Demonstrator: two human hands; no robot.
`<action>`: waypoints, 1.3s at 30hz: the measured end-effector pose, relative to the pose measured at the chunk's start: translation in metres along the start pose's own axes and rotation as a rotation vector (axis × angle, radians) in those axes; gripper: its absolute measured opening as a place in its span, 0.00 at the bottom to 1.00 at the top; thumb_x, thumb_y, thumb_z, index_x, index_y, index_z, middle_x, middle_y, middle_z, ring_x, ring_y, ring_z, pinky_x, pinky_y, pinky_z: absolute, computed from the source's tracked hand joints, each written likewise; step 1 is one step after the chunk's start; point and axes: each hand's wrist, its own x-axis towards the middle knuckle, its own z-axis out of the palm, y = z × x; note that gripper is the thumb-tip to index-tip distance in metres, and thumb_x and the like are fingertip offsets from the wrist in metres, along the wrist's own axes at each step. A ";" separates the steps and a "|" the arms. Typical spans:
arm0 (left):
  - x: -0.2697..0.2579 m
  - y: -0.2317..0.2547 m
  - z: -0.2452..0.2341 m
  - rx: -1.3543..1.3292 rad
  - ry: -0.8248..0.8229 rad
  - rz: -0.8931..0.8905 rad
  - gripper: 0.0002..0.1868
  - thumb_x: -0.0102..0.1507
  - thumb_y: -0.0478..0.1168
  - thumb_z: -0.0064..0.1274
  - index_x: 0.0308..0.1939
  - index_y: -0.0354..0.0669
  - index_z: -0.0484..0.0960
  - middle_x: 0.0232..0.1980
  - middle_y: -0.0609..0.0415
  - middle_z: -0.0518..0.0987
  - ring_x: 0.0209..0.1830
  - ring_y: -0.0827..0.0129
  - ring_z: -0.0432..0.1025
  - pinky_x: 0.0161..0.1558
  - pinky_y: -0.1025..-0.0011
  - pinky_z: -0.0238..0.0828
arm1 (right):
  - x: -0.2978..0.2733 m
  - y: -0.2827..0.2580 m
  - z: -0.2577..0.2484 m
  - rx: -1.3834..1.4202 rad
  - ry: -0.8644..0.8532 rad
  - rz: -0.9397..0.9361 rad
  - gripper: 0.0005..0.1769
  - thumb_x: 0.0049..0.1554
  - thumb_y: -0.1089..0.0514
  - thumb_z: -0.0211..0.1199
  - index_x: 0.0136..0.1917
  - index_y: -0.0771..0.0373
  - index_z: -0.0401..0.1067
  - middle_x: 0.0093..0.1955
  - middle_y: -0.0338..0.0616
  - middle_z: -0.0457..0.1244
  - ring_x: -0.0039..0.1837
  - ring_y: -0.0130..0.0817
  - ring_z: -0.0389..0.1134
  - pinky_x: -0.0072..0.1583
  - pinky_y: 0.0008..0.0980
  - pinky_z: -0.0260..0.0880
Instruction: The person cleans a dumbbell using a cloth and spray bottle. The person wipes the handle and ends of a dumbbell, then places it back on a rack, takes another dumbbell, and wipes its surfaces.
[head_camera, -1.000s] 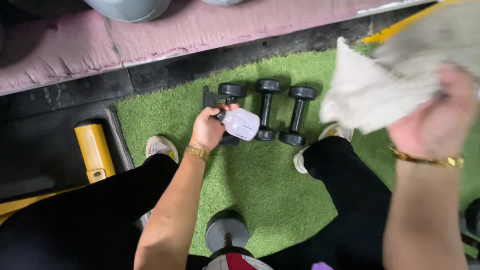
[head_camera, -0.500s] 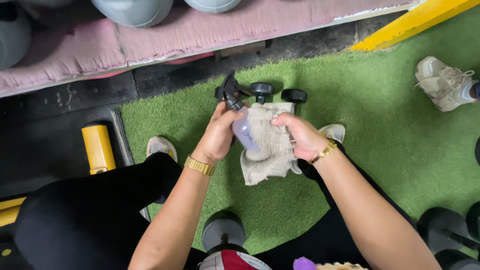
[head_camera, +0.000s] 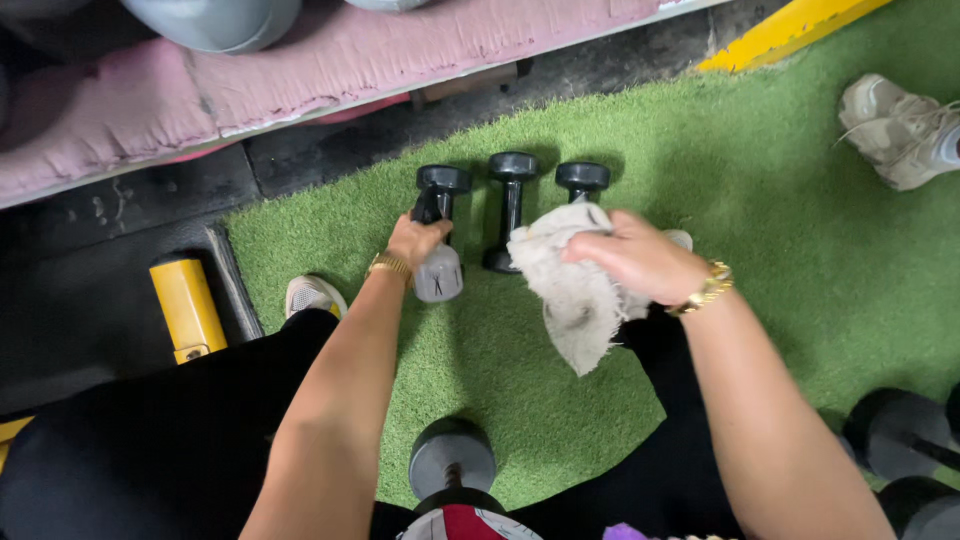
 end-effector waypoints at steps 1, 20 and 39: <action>0.007 -0.002 0.003 0.003 -0.003 -0.002 0.30 0.45 0.57 0.59 0.45 0.44 0.81 0.45 0.50 0.81 0.52 0.63 0.73 0.54 0.69 0.68 | 0.002 0.002 -0.003 0.002 -0.001 0.005 0.18 0.48 0.58 0.59 0.50 0.70 0.73 0.45 0.54 0.67 0.50 0.44 0.66 0.58 0.42 0.63; -0.085 -0.008 -0.038 0.293 -0.311 -0.027 0.26 0.44 0.56 0.52 0.35 0.41 0.85 0.47 0.45 0.81 0.54 0.56 0.72 0.53 0.60 0.68 | 0.003 0.006 -0.037 -0.281 0.049 -0.083 0.16 0.54 0.59 0.52 0.54 0.67 0.69 0.32 0.41 0.54 0.30 0.30 0.51 0.34 0.30 0.54; -0.061 -0.073 0.005 0.285 -0.206 -0.218 0.21 0.56 0.55 0.50 0.33 0.39 0.80 0.34 0.50 0.80 0.35 0.57 0.75 0.35 0.64 0.69 | -0.030 -0.032 -0.040 -0.286 0.162 -0.030 0.22 0.58 0.54 0.53 0.27 0.53 0.48 0.26 0.32 0.43 0.29 0.25 0.44 0.36 0.28 0.47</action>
